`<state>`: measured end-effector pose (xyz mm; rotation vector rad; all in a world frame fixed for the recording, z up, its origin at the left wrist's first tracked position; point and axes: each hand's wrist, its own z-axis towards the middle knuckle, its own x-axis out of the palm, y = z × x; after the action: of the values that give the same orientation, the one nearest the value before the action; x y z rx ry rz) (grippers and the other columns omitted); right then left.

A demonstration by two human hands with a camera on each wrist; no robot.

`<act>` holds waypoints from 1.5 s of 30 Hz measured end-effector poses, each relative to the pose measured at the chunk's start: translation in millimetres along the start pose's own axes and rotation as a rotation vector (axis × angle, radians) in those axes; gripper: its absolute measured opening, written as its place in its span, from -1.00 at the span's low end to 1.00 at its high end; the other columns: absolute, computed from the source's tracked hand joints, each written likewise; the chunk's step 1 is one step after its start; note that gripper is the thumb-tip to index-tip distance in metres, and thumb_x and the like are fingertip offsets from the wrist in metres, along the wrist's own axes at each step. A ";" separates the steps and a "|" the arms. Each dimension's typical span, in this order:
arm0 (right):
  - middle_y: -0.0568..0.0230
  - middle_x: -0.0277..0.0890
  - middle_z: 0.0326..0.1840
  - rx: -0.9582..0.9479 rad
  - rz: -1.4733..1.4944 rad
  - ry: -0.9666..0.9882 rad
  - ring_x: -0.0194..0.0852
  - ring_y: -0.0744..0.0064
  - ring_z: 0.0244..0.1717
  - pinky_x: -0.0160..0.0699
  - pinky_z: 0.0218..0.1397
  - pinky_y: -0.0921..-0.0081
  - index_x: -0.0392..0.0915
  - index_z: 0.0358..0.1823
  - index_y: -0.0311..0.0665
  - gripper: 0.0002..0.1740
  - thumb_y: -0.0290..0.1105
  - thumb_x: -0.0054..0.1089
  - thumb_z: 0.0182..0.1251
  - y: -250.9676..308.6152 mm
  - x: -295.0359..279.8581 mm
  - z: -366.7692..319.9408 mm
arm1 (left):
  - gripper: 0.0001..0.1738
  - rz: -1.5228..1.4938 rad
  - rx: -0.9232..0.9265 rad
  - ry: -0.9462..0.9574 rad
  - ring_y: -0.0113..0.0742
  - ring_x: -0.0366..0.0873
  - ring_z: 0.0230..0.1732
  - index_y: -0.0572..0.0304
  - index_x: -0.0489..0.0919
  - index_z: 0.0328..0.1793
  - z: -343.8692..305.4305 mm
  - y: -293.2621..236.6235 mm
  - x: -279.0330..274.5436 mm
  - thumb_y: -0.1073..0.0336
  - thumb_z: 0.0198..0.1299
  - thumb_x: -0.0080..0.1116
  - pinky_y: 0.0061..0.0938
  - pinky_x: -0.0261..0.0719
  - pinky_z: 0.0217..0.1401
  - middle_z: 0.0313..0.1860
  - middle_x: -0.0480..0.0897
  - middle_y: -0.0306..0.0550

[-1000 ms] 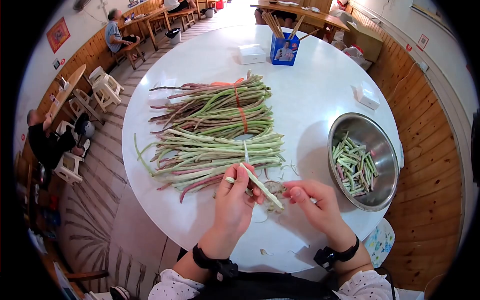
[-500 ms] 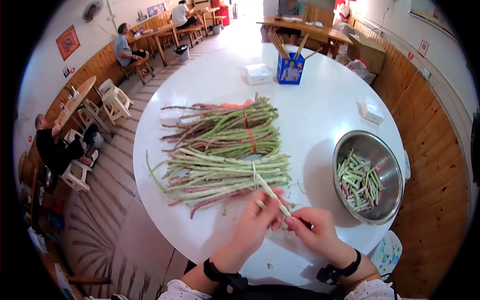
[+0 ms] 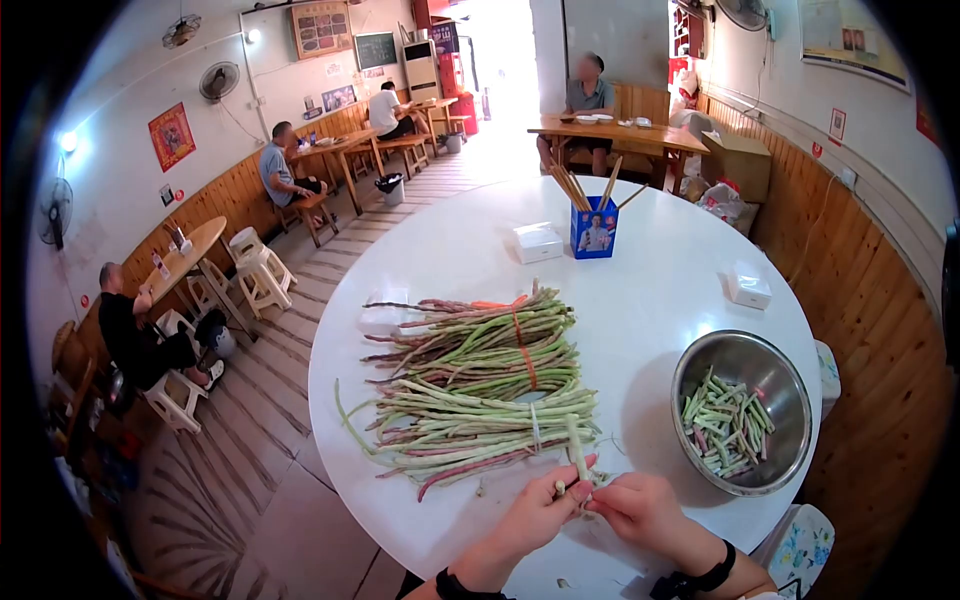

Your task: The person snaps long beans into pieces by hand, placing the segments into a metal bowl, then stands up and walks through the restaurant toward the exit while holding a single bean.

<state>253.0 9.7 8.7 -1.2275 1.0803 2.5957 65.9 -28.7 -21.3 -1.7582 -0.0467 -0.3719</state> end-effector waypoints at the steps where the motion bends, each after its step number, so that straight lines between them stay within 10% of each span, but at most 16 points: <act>1: 0.21 0.54 -0.50 -0.027 -0.007 0.013 0.56 0.09 -0.45 0.51 -0.40 0.21 0.62 -0.33 -0.17 -0.91 -0.43 0.34 0.12 -0.7 -1.2 0.4 | -0.50 0.029 -0.004 -0.002 -0.62 0.31 -0.37 0.20 0.39 0.50 -0.1 1.4 -0.8 0.27 0.49 0.04 -0.68 0.33 -0.32 -0.32 0.48 -0.37; 8: 0.22 0.56 -0.45 0.020 -0.258 -0.037 0.56 0.09 -0.42 0.53 -0.39 0.23 0.63 -0.31 -0.17 -0.88 -0.49 0.33 0.09 1.9 -14.6 3.5 | -0.45 0.202 0.069 0.026 -0.56 0.34 -0.34 0.19 0.29 0.56 -4.9 -17.0 5.2 0.32 0.48 0.02 -0.63 0.36 -0.30 -0.27 0.47 -0.32; 11: 0.19 0.58 -0.43 0.179 -0.262 -0.363 0.56 0.13 -0.44 0.50 -0.41 0.33 0.63 -0.31 -0.24 -0.95 -0.51 0.32 0.21 -19.6 -16.1 -0.5 | -0.48 -0.054 -0.013 0.137 -0.50 0.42 -0.28 0.09 0.31 0.54 -0.1 -1.5 1.2 0.28 0.49 -0.01 -0.58 0.42 -0.29 -0.15 0.49 -0.23; 15: 0.18 0.58 -0.31 0.276 -0.120 -0.260 0.54 0.36 -0.48 0.47 -0.41 0.49 0.66 -0.06 -0.32 -0.82 -0.50 0.26 0.33 -6.5 -21.7 1.1 | -0.61 -0.430 -0.085 0.133 -0.50 0.35 -0.37 0.26 0.43 0.32 -4.1 -16.1 1.9 0.20 0.53 -0.13 -0.58 0.30 -0.42 -0.20 0.49 -0.21; 21: 0.27 0.52 -0.24 0.457 0.717 -0.157 0.54 0.60 -0.42 0.49 -0.41 0.59 0.68 -0.02 -0.34 -0.77 -0.38 0.27 0.40 11.1 -20.5 3.2 | -0.67 -0.360 -0.145 0.234 -0.57 0.22 -0.50 0.20 0.49 0.06 -3.1 2.4 4.8 0.09 0.56 -0.14 -0.64 0.12 -0.50 -0.31 0.45 -0.25; 30: 0.15 0.71 -0.23 -0.104 0.010 -0.344 0.67 0.40 -0.28 0.62 -0.28 0.50 0.71 -0.05 -0.30 -0.70 -0.50 0.44 0.15 13.6 -6.4 2.5 | -0.72 -0.618 -0.190 0.087 -0.52 0.33 -0.52 0.07 0.49 -0.09 3.0 11.0 12.8 0.07 0.53 -0.07 -0.62 0.14 -0.52 -0.39 0.50 -0.27; 33: 0.14 0.72 -0.18 -0.018 0.123 -0.331 0.69 0.41 -0.25 0.61 -0.26 0.52 0.72 -0.09 -0.29 -0.73 -0.51 0.46 0.14 18.8 -1.2 -1.0 | -0.72 -0.639 -0.161 0.007 -0.49 0.36 -0.51 0.07 0.50 -0.09 3.4 5.7 9.5 0.06 0.53 -0.07 -0.60 0.15 -0.52 -0.39 0.51 -0.26; 39: 0.28 0.63 -0.28 0.425 0.755 -0.193 0.53 0.59 -0.37 0.50 -0.26 0.64 0.48 0.32 -0.36 -0.46 -0.45 0.36 0.31 7.4 -13.0 -9.3 | -0.79 -0.635 -0.169 0.121 -0.57 0.21 -0.54 0.06 0.46 0.00 1.2 5.7 9.8 0.13 0.53 -0.05 -0.62 0.13 -0.54 -0.41 0.44 -0.33; 45: 0.33 0.54 -0.34 0.321 0.500 -0.077 0.45 0.67 -0.40 0.48 -0.28 0.66 0.13 0.54 -0.35 -0.26 -0.47 0.26 0.40 6.1 -11.7 -3.3 | -0.77 -0.615 -0.191 0.134 -0.66 0.17 -0.52 0.10 0.41 0.16 -2.9 -1.3 18.3 0.21 0.51 0.03 -0.71 0.10 -0.53 -0.35 0.40 -0.37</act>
<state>261.0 5.6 19.0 -0.8634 1.8990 2.6017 82.3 -34.3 -14.6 -1.8771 -0.4766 -0.9642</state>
